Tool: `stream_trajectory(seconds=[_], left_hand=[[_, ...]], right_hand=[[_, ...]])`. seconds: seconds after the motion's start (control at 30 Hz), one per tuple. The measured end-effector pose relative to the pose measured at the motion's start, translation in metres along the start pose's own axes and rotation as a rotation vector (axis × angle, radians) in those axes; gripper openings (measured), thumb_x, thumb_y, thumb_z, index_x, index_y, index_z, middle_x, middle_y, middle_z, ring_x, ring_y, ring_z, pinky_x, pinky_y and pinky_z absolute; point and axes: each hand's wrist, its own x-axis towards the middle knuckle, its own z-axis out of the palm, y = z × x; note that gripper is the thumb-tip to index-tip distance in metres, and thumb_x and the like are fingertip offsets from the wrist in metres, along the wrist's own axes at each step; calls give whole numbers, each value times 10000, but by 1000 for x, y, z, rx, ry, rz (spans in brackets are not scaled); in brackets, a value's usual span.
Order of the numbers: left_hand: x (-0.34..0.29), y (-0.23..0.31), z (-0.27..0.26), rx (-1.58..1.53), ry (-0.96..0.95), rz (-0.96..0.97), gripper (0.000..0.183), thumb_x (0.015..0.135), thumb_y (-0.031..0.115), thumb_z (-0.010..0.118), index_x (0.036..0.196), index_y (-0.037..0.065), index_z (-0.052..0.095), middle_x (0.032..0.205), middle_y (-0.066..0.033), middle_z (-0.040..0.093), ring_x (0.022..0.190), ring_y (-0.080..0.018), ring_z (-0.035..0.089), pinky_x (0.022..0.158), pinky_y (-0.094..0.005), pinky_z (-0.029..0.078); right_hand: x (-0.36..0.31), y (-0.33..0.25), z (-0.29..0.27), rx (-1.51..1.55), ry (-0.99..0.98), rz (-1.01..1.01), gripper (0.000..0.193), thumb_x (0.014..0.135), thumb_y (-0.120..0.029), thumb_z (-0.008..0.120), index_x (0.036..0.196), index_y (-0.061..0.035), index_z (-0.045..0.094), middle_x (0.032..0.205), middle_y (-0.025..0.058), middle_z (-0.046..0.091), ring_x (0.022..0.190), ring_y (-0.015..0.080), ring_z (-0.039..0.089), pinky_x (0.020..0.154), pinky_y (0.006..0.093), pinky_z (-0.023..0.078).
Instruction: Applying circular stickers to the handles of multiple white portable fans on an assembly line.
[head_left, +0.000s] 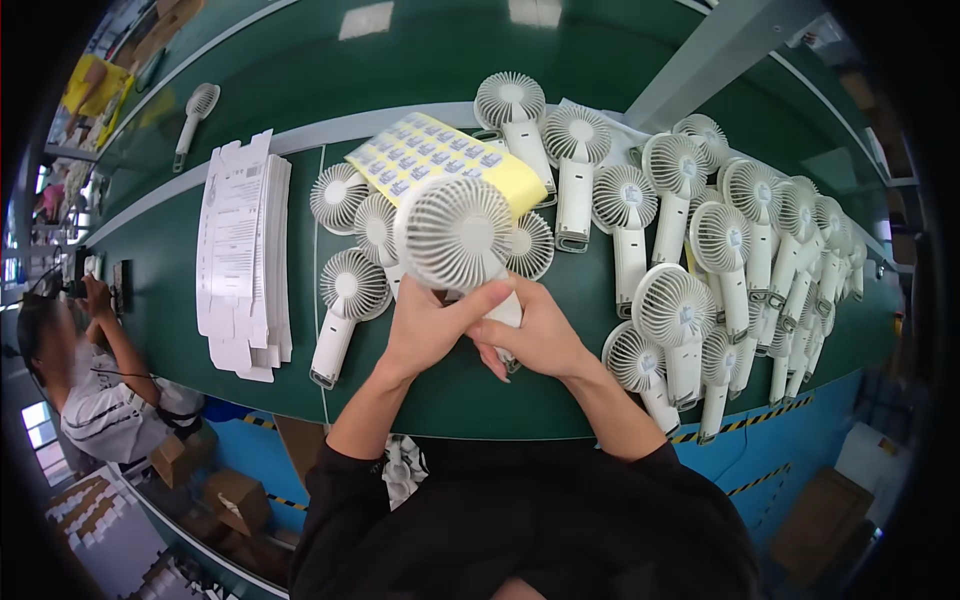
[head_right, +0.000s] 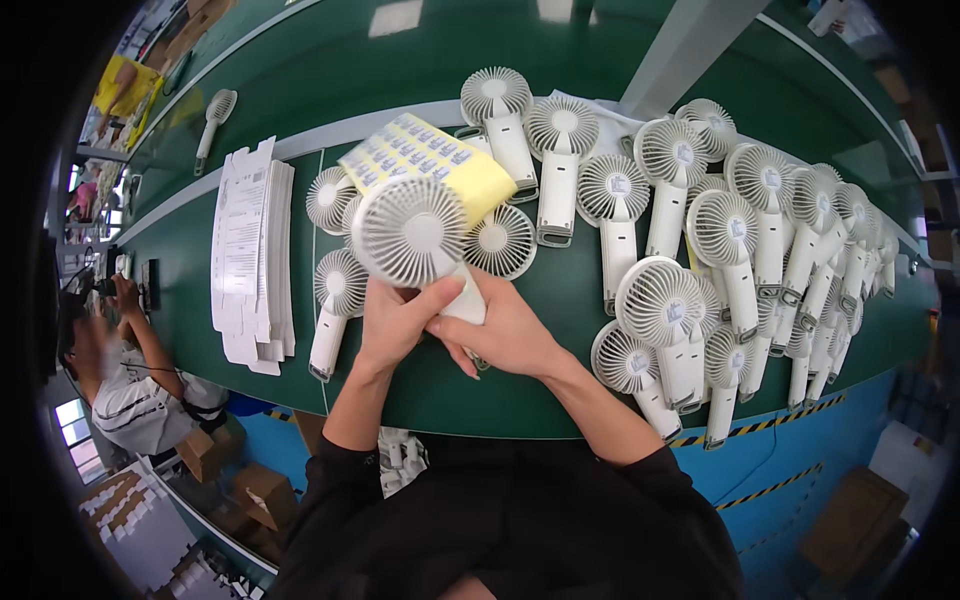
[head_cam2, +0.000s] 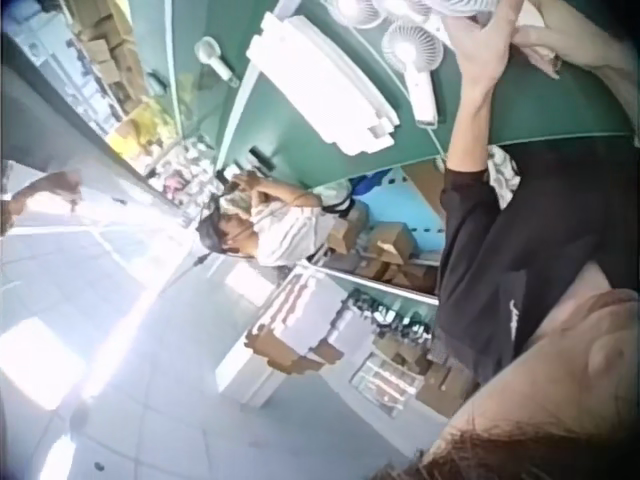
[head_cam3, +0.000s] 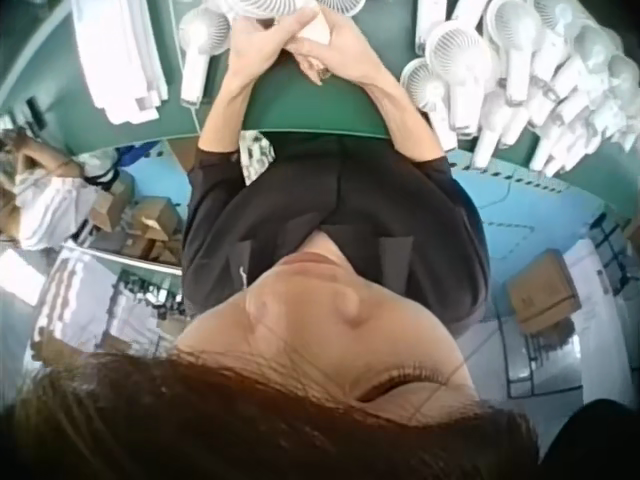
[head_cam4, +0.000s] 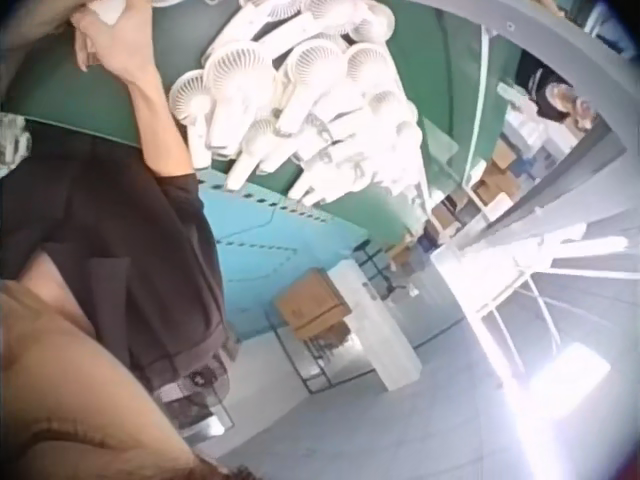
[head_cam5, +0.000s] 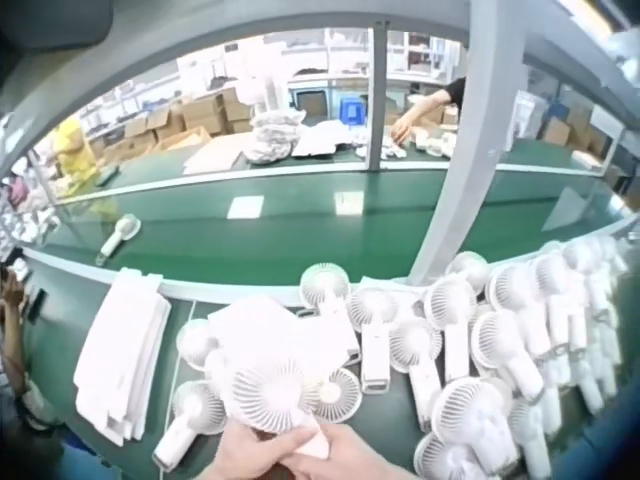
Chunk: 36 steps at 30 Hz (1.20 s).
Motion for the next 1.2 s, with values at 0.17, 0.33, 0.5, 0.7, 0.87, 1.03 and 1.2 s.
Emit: stream_trajectory(seconds=[0.17, 0.33, 0.5, 0.7, 0.87, 1.03, 1.2], left_hand=[[-4, 7, 17, -72, 162, 137, 435, 832, 11, 725, 1185, -39, 475, 1017, -131, 659, 757, -143, 675, 537, -236, 555], [-4, -3, 19, -104, 209, 278, 454, 821, 5, 731, 1189, -38, 471, 1050, -126, 645, 823, -135, 662, 625, -248, 560], [-3, -8, 15, -114, 225, 333, 414, 820, 37, 745, 1161, -38, 525, 1043, -105, 653, 872, -128, 647, 743, -269, 539], [-4, -11, 8, -34, 227, 285, 383, 818, 75, 743, 1148, -32, 582, 1048, -90, 660, 911, -138, 640, 783, -280, 528], [5, -15, -10, 99, 276, 447, 435, 911, 192, 606, 1264, -51, 535, 1208, -135, 604, 1087, -191, 586, 936, -319, 470], [11, -1, -9, 185, 273, 517, 437, 969, 151, 433, 1362, -33, 492, 1338, -145, 541, 1228, -213, 511, 1042, -337, 386], [12, -6, -2, 239, 115, 433, 532, 949, 111, 485, 1456, -7, 375, 1327, -121, 527, 1209, -183, 490, 1018, -301, 377]], right_hand=[[0, 8, 17, -22, 169, -36, 185, 894, -28, 594, 1056, 12, 514, 749, 75, 612, 506, 144, 595, 453, 262, 456], [1, 23, 28, -177, 301, -151, 284, 867, -26, 638, 1102, 11, 482, 756, 77, 616, 511, 134, 590, 438, 270, 451], [4, 27, 31, -203, 291, -167, 310, 872, -51, 646, 1109, 19, 459, 711, 80, 616, 490, 135, 585, 417, 273, 446], [-2, 28, 36, -310, 380, -222, 257, 867, -23, 647, 1052, 29, 478, 704, 74, 610, 511, 128, 591, 430, 275, 451], [-4, 15, 24, -142, 272, -218, 246, 917, -79, 616, 1103, 12, 483, 651, 73, 581, 472, 132, 562, 409, 278, 446], [-2, 1, 4, 432, 68, -49, 263, 1004, -261, 472, 1122, -28, 437, 555, 104, 489, 327, 194, 448, 294, 312, 396], [-6, -4, -7, 534, -56, -54, 214, 968, -181, 507, 1102, -25, 449, 526, 90, 481, 298, 193, 439, 266, 320, 396]])
